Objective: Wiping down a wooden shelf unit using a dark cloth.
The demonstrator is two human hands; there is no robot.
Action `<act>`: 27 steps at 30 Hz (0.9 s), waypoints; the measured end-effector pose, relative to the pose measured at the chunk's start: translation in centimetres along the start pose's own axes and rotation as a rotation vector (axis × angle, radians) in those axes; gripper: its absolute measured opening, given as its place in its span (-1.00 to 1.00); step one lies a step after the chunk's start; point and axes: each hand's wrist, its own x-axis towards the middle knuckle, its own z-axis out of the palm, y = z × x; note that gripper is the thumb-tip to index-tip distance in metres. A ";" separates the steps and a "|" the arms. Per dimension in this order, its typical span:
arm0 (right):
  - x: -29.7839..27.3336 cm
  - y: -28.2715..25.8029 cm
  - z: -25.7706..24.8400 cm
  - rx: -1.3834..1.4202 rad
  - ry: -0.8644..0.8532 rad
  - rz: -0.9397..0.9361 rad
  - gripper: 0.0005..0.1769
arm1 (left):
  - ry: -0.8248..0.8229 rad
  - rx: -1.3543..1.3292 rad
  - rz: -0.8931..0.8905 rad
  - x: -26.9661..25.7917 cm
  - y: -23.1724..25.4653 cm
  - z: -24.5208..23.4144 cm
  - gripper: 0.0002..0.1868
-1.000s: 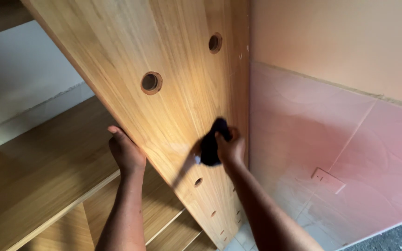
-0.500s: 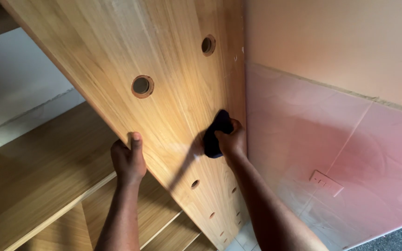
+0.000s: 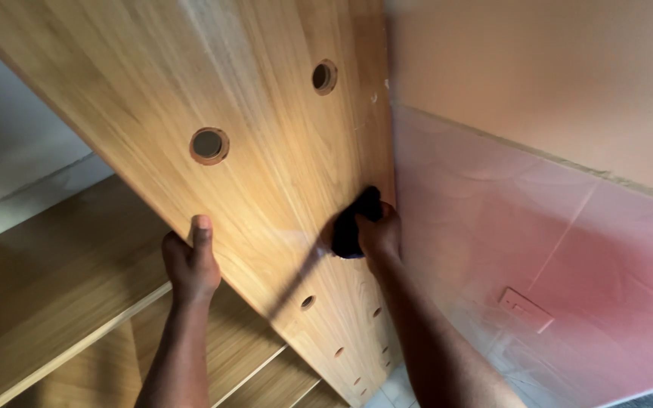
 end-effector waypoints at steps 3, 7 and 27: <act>-0.7 2.7 1.1 0.037 -0.005 0.039 -0.41 | 0.019 -0.032 0.014 0.0 -0.5 0.2 -0.16; 1.2 3.8 2.0 0.058 -0.008 0.058 -0.41 | 0.027 0.005 0.034 0.2 -0.2 0.2 -0.16; 4.8 1.9 -0.9 -0.074 0.012 -0.184 -0.35 | 0.136 0.087 -0.012 0.3 -3.6 0.7 -0.10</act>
